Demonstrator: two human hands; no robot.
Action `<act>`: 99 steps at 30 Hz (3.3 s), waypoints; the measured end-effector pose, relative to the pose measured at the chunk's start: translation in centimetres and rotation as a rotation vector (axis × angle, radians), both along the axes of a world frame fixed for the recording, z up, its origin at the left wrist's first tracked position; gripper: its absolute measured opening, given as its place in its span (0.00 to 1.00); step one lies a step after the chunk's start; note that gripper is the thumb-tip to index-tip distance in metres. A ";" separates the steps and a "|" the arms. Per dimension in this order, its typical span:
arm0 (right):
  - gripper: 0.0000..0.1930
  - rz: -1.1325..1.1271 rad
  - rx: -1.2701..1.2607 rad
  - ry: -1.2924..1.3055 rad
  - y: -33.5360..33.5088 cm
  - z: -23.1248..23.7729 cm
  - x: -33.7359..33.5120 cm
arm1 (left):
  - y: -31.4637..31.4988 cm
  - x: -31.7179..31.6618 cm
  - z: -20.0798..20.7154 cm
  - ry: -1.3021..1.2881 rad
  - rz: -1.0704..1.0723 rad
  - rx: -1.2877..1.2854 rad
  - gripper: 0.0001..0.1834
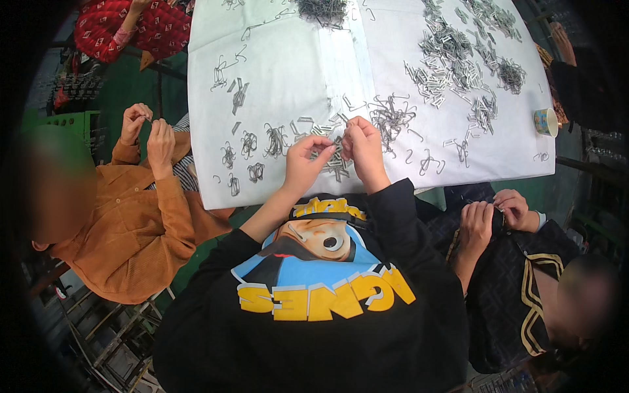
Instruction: The person sits at a table and sorts small metal clips and hooks by hand, picking them up and organizing them on a white cloth surface.
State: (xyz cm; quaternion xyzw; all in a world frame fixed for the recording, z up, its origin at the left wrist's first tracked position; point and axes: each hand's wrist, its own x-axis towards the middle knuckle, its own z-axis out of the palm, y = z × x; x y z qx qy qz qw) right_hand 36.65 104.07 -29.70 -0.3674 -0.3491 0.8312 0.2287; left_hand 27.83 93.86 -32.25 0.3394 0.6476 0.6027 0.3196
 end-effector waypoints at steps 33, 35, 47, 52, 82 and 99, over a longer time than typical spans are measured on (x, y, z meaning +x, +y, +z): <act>0.06 -0.076 1.048 -0.255 -1.7 2.4 2.7 | 3.7 -6.2 -3.4 0.932 -0.220 -0.093 0.05; 0.05 -0.026 1.019 -0.267 -1.6 2.2 2.7 | 3.6 -5.7 -3.1 0.774 -0.147 -0.086 0.04; 0.03 0.078 0.980 -0.276 -1.9 2.6 1.8 | 1.7 -0.8 3.6 -0.560 0.020 0.101 0.07; 0.04 0.117 0.976 -0.267 -2.0 2.0 1.8 | 0.7 0.1 2.6 -0.580 0.003 0.147 0.04; 0.02 0.302 0.606 -0.078 3.3 1.5 -1.4 | -0.1 -1.8 4.0 -0.521 0.196 0.331 0.05; 0.03 0.024 0.713 0.027 -2.6 2.7 -0.8 | -0.9 -1.4 2.7 0.001 0.179 0.212 0.04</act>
